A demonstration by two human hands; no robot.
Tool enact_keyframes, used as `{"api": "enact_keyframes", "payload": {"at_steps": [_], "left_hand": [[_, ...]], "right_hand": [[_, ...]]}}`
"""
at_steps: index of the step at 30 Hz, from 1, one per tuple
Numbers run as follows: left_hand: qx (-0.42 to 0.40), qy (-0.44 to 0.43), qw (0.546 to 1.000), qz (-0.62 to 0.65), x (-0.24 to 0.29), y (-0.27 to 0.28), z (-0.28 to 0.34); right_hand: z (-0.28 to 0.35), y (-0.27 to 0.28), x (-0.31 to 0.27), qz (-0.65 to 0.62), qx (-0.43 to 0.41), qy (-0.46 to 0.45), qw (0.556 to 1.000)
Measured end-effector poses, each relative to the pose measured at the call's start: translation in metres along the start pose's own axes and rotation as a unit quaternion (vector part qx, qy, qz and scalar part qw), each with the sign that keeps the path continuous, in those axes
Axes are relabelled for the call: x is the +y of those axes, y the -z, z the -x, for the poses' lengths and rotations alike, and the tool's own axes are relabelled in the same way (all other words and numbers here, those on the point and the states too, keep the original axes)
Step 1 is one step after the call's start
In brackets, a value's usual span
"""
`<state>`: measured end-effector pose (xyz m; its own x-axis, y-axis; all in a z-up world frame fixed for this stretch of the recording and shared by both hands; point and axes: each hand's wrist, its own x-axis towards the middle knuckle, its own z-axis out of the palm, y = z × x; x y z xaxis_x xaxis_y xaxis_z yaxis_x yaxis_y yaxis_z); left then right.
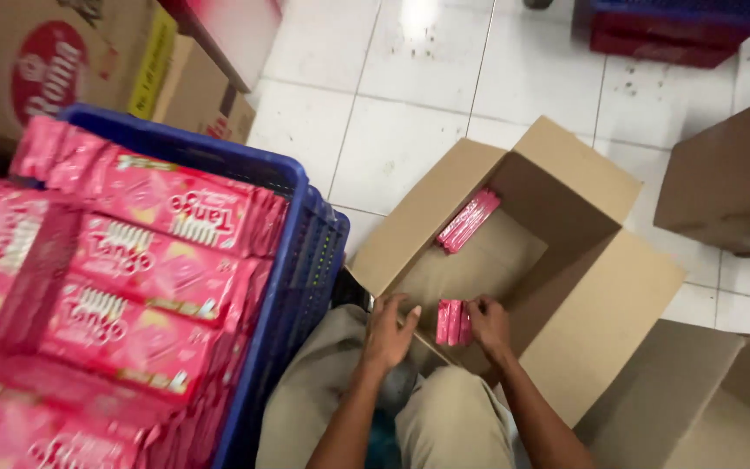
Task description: Packing pink snack packs from a blue plastic crate into a cardboard box and arranging them neatly.
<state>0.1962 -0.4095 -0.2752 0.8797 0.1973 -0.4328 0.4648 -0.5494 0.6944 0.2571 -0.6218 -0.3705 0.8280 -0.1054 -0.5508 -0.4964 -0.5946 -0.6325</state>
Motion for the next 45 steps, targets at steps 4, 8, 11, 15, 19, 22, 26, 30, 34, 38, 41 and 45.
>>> {"api": "enact_keyframes", "payload": {"at_steps": [4,8,11,15,19,22,26,30,34,38,41,45], "left_hand": [[0.000,0.078,0.983,0.166,-0.006,0.000,0.016],[-0.022,0.157,0.874,0.459,0.036,0.026,0.042],[-0.117,0.127,0.792,0.585,0.098,0.087,0.091],[-0.179,0.083,0.693,0.694,0.082,0.097,0.092],[-0.155,0.018,0.670,0.726,0.053,0.097,0.108],[-0.145,0.034,0.677,0.721,0.023,0.088,0.114],[-0.144,-0.041,0.678,0.720,0.041,0.103,0.144],[-0.073,0.031,0.719,0.690,0.085,0.135,0.176],[0.020,-0.034,0.718,0.695,0.082,0.154,0.181],[0.049,-0.125,0.666,0.734,0.070,0.170,0.175],[0.092,-0.076,0.695,0.709,0.072,0.176,0.175],[0.223,-0.038,0.679,0.698,0.114,0.196,0.197]], "right_hand": [[0.062,0.040,-0.063,-0.017,0.013,0.134,0.991],[0.128,0.079,-0.120,0.109,0.105,0.410,0.899],[0.187,0.102,-0.143,0.200,0.107,0.560,0.797],[0.279,0.118,-0.170,0.243,0.098,0.689,0.676],[0.303,0.099,-0.150,0.126,0.071,0.682,0.717],[0.315,0.084,-0.151,0.004,0.052,0.530,0.847],[0.331,0.063,-0.164,-0.021,-0.040,0.415,0.909],[0.313,0.045,-0.164,-0.038,-0.011,0.452,0.891],[0.306,0.067,-0.182,-0.238,-0.238,0.308,0.890],[0.287,0.072,-0.182,-0.405,-0.397,0.078,0.820],[0.233,0.054,-0.136,-0.451,-0.429,-0.042,0.782],[0.247,0.031,-0.145,-0.508,-0.344,-0.021,0.790]]}}
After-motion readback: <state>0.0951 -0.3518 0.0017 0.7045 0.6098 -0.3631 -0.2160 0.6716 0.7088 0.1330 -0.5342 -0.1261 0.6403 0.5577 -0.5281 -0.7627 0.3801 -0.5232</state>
